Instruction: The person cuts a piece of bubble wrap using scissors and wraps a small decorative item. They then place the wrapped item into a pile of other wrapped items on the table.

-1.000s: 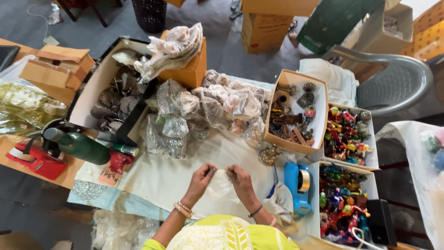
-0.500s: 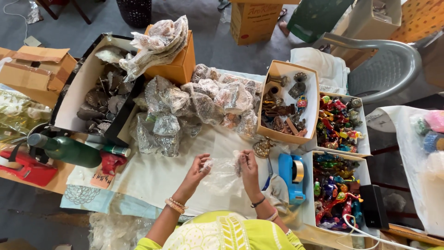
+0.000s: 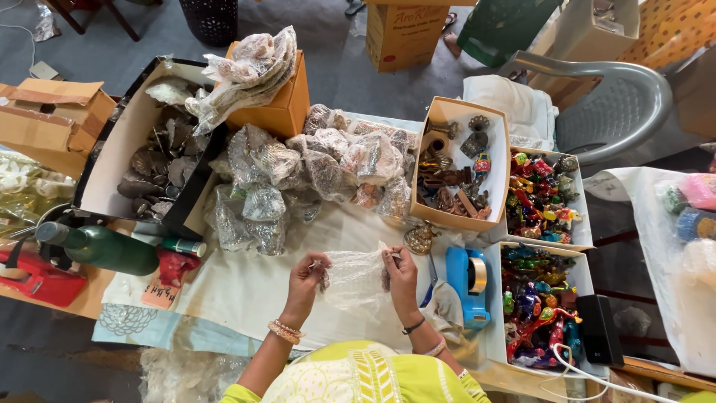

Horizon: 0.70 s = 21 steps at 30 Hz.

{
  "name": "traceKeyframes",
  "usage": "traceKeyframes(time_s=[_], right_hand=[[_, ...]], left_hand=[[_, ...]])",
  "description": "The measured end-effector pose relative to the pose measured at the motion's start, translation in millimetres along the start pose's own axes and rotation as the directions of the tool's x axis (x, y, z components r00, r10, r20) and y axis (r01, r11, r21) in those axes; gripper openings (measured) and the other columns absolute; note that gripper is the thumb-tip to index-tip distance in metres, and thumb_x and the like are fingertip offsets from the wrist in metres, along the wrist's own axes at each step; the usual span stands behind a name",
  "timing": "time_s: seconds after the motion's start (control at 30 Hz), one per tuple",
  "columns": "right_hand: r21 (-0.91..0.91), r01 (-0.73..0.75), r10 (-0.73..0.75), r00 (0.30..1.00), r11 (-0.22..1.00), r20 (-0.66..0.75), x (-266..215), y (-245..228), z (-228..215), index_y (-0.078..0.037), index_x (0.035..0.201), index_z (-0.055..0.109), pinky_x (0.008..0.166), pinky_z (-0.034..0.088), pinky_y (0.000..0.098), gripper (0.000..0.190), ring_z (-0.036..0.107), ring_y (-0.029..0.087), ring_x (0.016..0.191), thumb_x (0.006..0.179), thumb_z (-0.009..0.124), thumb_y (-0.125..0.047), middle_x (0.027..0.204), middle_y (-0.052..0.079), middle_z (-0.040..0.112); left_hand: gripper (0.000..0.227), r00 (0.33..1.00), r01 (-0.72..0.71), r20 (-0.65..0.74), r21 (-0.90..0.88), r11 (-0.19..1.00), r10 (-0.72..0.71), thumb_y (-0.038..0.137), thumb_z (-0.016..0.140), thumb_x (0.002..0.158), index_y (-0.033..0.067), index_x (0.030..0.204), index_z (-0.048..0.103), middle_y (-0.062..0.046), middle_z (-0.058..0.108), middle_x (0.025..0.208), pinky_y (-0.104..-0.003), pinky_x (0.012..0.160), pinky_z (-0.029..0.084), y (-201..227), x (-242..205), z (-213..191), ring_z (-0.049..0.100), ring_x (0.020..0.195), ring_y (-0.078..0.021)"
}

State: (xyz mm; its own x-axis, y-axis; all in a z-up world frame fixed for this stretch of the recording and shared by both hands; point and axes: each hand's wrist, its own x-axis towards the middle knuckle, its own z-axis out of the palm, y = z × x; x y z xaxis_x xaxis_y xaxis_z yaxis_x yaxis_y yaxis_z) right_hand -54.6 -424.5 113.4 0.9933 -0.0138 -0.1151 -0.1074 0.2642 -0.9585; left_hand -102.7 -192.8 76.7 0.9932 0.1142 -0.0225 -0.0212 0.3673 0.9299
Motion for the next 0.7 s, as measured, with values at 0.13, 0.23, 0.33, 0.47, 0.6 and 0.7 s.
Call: traceKeyframes(time_s=[0.13, 0.23, 0.33, 0.47, 0.6, 0.7], right_hand=[[0.058, -0.033, 0.035, 0.999, 0.998, -0.027, 14.5, 22.2, -22.3, -0.006, 0.104, 0.058, 0.036, 0.029, 0.0227, 0.022, 0.04, 0.003, 0.042, 0.105, 0.064, -0.027, 0.064, -0.005, 0.05], [0.264, -0.118, 0.128, 0.992, 0.957, -0.022, 14.9, 2.3, -20.6, -0.003, 0.112, 0.058, 0.059, 0.043, 0.0202, 0.028, 0.055, 0.002, 0.068, 0.105, 0.06, -0.03, 0.086, -0.004, 0.061], [0.332, -0.285, 0.248, 0.957, 0.899, 0.15, 8.1, -16.2, -13.6, -0.007, 0.121, 0.056, 0.076, 0.059, 0.0258, 0.03, 0.069, 0.006, 0.086, 0.097, 0.056, -0.027, 0.099, -0.003, 0.069], [0.186, -0.278, 0.233, 0.944, 0.942, 0.232, 12.1, 38.4, -33.6, -0.009, 0.124, 0.054, 0.068, 0.058, 0.0291, 0.028, 0.064, 0.01, 0.079, 0.098, 0.062, -0.013, 0.097, 0.003, 0.064], [0.151, -0.062, 0.055, 0.997, 0.987, 0.048, 18.5, 44.9, -41.1, -0.005, 0.124, 0.054, 0.066, 0.056, 0.0288, 0.028, 0.061, 0.01, 0.077, 0.098, 0.064, -0.005, 0.099, 0.008, 0.063], [-0.182, 0.192, -0.206, 0.976, 0.964, -0.063, 10.8, -1.3, -26.2, -0.004, 0.117, 0.056, 0.073, 0.054, 0.0317, 0.025, 0.061, 0.013, 0.084, 0.094, 0.066, -0.004, 0.103, 0.007, 0.062]], left_hand=[[0.033, 0.99, -0.065, 0.128, 0.111, 0.992, 0.051, -0.007, 0.055, 0.1, 0.0057, 0.127, 0.069, -0.003, 0.065, 0.112, -0.022, 0.082, 0.052, 31.1, -4.5, 12.4, 0.06, 0.093, -0.0085], [0.057, 0.974, -0.012, 0.225, 0.221, 0.975, -0.039, -0.011, 0.062, 0.092, 0.0119, 0.144, 0.061, -0.003, 0.053, 0.127, -0.023, 0.083, 0.053, 68.8, -7.8, 34.1, 0.056, 0.097, -0.0092], [0.08, 0.973, 0.045, 0.203, 0.3, 0.953, -0.11, -0.011, 0.071, 0.084, 0.0188, 0.154, 0.045, -0.002, 0.043, 0.137, -0.021, 0.079, 0.056, 81.9, -5.9, 42.2, 0.054, 0.099, -0.0085], [0.098, 0.977, 0.012, 0.193, 0.371, 0.929, -0.09, -0.011, 0.073, 0.077, 0.0231, 0.159, 0.03, -0.001, 0.036, 0.147, -0.023, 0.071, 0.059, 85.1, -0.7, 38.9, 0.054, 0.096, -0.009], [0.098, 0.972, 0.044, 0.202, 0.358, 0.933, -0.124, -0.009, 0.072, 0.078, 0.0236, 0.16, 0.028, -0.002, 0.034, 0.15, -0.027, 0.07, 0.065, 81.9, 0.7, 37.1, 0.054, 0.089, -0.0098], [0.092, 0.972, 0.092, 0.179, 0.296, 0.951, -0.15, -0.001, 0.073, 0.082, 0.0221, 0.16, 0.029, -0.004, 0.034, 0.149, -0.029, 0.069, 0.066, 82.6, -0.1, 42.3, 0.054, 0.087, -0.0105]])
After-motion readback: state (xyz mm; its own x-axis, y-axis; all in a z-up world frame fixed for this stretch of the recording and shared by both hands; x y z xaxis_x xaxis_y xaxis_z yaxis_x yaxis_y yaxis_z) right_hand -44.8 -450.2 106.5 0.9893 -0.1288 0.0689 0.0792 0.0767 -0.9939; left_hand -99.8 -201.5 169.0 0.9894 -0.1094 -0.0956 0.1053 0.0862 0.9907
